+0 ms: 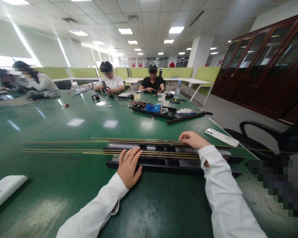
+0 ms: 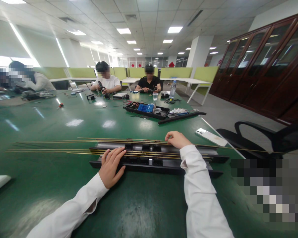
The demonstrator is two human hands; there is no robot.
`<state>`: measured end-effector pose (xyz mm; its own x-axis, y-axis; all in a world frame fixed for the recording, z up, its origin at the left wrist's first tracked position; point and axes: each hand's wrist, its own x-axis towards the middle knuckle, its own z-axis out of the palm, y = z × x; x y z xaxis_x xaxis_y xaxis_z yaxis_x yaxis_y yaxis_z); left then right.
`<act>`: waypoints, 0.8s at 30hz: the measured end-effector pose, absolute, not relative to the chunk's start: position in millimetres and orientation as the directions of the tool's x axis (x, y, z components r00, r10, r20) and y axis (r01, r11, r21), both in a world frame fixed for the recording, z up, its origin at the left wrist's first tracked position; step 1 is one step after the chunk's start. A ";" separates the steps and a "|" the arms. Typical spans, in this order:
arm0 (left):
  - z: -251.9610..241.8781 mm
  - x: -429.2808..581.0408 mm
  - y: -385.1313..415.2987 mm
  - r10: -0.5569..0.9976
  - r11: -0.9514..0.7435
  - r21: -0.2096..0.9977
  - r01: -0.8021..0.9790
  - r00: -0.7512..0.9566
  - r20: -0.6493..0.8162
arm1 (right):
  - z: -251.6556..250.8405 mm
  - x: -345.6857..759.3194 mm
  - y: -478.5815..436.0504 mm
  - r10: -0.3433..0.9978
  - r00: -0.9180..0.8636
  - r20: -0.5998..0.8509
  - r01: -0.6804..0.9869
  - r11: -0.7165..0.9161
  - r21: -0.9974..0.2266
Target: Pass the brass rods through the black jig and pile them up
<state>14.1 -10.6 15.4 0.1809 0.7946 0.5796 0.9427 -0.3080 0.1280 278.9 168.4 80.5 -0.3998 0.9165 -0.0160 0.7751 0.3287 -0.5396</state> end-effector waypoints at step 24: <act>14.5 10.9 -10.9 0.789 -0.309 0.124 0.943 0.182 0.588 | 79.8 292.4 171.8 0.925 -0.376 -0.045 0.766 0.284 -0.578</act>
